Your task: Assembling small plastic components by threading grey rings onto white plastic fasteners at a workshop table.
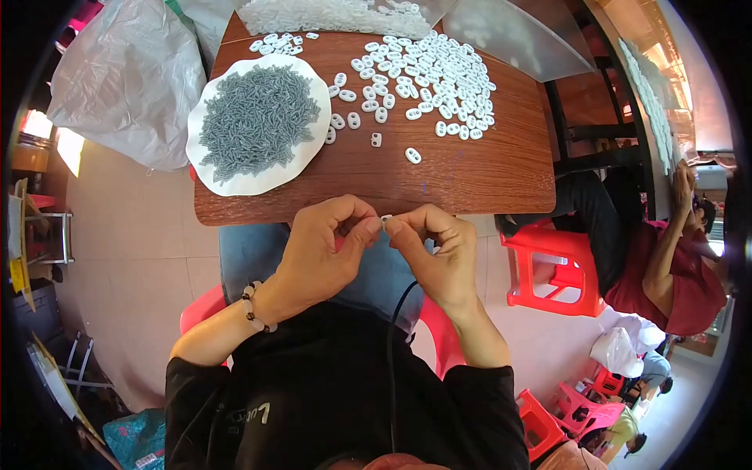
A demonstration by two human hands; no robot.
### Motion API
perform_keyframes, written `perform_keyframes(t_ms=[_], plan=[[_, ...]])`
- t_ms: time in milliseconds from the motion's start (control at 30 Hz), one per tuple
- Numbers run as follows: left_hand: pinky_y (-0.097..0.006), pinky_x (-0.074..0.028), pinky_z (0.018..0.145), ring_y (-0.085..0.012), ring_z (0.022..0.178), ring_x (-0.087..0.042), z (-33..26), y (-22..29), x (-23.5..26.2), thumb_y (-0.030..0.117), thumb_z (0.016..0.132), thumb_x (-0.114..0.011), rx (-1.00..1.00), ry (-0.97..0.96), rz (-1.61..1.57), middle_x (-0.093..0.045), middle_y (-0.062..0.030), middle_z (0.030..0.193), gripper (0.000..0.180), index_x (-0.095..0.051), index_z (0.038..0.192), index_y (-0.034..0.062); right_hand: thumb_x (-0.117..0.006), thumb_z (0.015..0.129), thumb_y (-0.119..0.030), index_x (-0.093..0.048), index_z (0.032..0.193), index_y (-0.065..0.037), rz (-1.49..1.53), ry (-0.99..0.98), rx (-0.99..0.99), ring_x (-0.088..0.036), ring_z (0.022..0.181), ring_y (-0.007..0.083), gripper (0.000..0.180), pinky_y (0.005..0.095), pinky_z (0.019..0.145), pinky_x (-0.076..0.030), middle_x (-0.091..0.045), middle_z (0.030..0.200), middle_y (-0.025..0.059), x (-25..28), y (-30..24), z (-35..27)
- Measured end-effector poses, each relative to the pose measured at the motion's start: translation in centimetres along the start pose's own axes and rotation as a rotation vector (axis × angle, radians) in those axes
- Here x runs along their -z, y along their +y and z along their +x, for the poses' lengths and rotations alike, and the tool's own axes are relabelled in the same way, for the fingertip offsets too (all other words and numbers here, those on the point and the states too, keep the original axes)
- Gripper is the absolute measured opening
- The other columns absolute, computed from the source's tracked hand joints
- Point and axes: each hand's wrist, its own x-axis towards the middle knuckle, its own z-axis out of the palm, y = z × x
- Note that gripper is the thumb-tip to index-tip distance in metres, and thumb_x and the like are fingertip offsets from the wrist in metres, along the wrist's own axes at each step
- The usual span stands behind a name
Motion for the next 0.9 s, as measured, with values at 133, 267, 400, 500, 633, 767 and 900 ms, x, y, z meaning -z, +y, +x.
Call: perform_keyframes(t_ms=[133,267,400,500,633,767,900], plan=[[-0.023,-0.045,0.06,-0.0085,0.069,-0.059,0.0,-0.3,-0.2,0.005,0.09,-0.06,0.029,0.009,0.006,-0.064,-0.006,0.073,0.009,-0.062,0.087,-0.0031,-0.067,0.088,-0.006,-0.068,0.084,0.0,0.009,-0.015,-0.037,-0.054,0.062,0.0024,0.007,0.0182,0.057,-0.04,-0.063,0.067,-0.0007,-0.1,0.3,0.0],[-0.023,-0.045,0.06,-0.0077,0.069,-0.058,0.0,-0.8,-0.2,0.008,0.093,-0.059,0.047,0.002,-0.05,-0.065,-0.0048,0.075,0.012,-0.063,0.089,-0.0022,-0.067,0.088,-0.006,-0.068,0.085,0.0,0.074,-0.017,-0.08,-0.055,0.063,0.0025,0.008,0.018,0.057,-0.04,-0.064,0.068,0.0006,0.0,0.4,0.2],[-0.022,-0.046,0.061,-0.0071,0.069,-0.058,0.4,-0.9,0.2,0.013,0.096,-0.057,0.1,-0.039,-0.143,-0.067,-0.0043,0.078,0.017,-0.065,0.092,-0.0015,-0.066,0.088,-0.006,-0.069,0.085,0.0,0.155,-0.009,-0.113,-0.053,0.063,0.0021,0.007,0.0177,0.057,-0.038,-0.064,0.069,0.001,0.5,0.2,0.4],[-0.022,-0.047,0.063,-0.0066,0.07,-0.058,0.8,-0.7,0.6,0.016,0.098,-0.054,0.12,-0.062,-0.179,-0.067,-0.004,0.082,0.022,-0.065,0.094,-0.0019,-0.065,0.088,-0.006,-0.069,0.084,0.0,0.234,0.01,-0.13,-0.051,0.061,0.0015,0.008,0.0176,0.055,-0.036,-0.064,0.069,0.0007,0.8,0.5,0.5],[-0.022,-0.049,0.07,-0.0078,0.077,-0.059,1.1,-0.1,0.9,0.02,0.099,-0.053,0.189,-0.083,-0.265,-0.068,-0.0067,0.09,0.025,-0.065,0.1,-0.0027,-0.064,0.088,-0.006,-0.068,0.084,0.0,0.22,0.014,-0.127,-0.048,0.059,0.0003,0.008,0.0173,0.054,-0.034,-0.063,0.068,-0.0002,1.5,0.4,0.4],[-0.022,-0.049,0.07,-0.0082,0.08,-0.062,1.3,-0.1,0.2,0.017,0.095,-0.06,0.199,-0.098,-0.22,-0.069,-0.0076,0.091,0.022,-0.066,0.101,-0.0027,-0.064,0.088,-0.006,-0.068,0.083,0.0,0.213,0.023,-0.118,-0.048,0.059,-0.0003,0.009,0.0167,0.053,-0.034,-0.063,0.067,-0.0005,1.9,0.0,0.2],[-0.022,-0.049,0.07,-0.009,0.079,-0.063,1.3,-0.2,-0.2,0.015,0.093,-0.063,0.233,-0.13,-0.252,-0.07,-0.0077,0.088,0.019,-0.068,0.099,-0.0027,-0.065,0.088,-0.006,-0.068,0.082,0.0,0.215,0.049,-0.102,-0.048,0.059,-0.0004,0.009,0.0165,0.053,-0.034,-0.063,0.067,-0.0003,2.0,0.0,-0.1]])
